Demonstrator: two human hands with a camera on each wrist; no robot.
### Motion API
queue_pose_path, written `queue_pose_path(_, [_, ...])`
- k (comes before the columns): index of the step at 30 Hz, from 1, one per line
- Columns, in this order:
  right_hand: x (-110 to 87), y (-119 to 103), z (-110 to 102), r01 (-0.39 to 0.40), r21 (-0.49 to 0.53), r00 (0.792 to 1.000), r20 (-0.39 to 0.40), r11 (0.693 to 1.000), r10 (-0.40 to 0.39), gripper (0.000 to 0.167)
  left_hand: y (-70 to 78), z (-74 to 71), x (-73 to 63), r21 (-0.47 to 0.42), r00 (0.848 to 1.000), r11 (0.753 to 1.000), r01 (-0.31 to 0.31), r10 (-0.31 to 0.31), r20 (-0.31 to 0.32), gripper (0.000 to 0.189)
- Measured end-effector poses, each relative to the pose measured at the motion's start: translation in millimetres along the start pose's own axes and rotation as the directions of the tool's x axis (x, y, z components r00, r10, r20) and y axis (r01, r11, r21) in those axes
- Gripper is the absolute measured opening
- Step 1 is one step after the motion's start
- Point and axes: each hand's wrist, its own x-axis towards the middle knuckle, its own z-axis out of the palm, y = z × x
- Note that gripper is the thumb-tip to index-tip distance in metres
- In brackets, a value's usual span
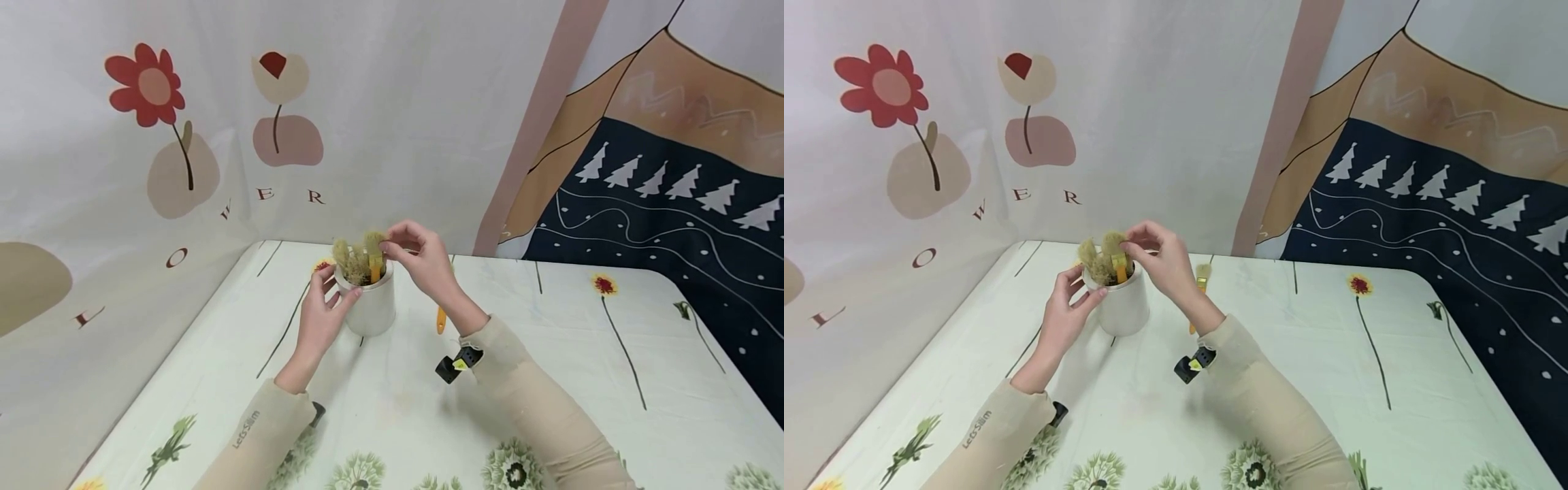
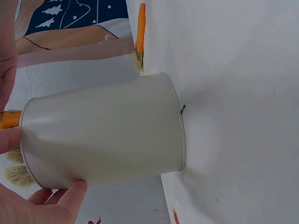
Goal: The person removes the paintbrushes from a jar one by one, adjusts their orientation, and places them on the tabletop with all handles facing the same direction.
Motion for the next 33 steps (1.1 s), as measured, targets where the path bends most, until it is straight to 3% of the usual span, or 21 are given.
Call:
queue_pose_path(7, [6.3,-16,-10,0.114,0.048,0.986,-0.125,0.992,-0.108,0.011,0.0,-0.4,-0.1,-0.009,1.0,1.0,0.005,-0.005,-0.002,0.07])
queue_pose_path(16, [10.0,-32,-30,0.261,0.087,0.93,-0.289,0.961,-0.226,0.014,-0.7,0.2,1.3,-0.02,1.0,1.0,-0.005,0.005,-0.009,0.07])
queue_pose_path(20, [10.6,-31,-42,0.263,0.062,0.915,-0.334,0.963,-0.228,0.016,-1.2,0.9,2.0,-0.018,1.0,1.0,-0.009,0.009,-0.007,0.07])
queue_pose_path(33, [8.1,1,-77,0.165,0.025,0.917,-0.373,0.986,-0.144,0.017,-1.4,0.6,3.4,-0.001,1.0,1.0,-0.021,0.02,-0.013,0.067])
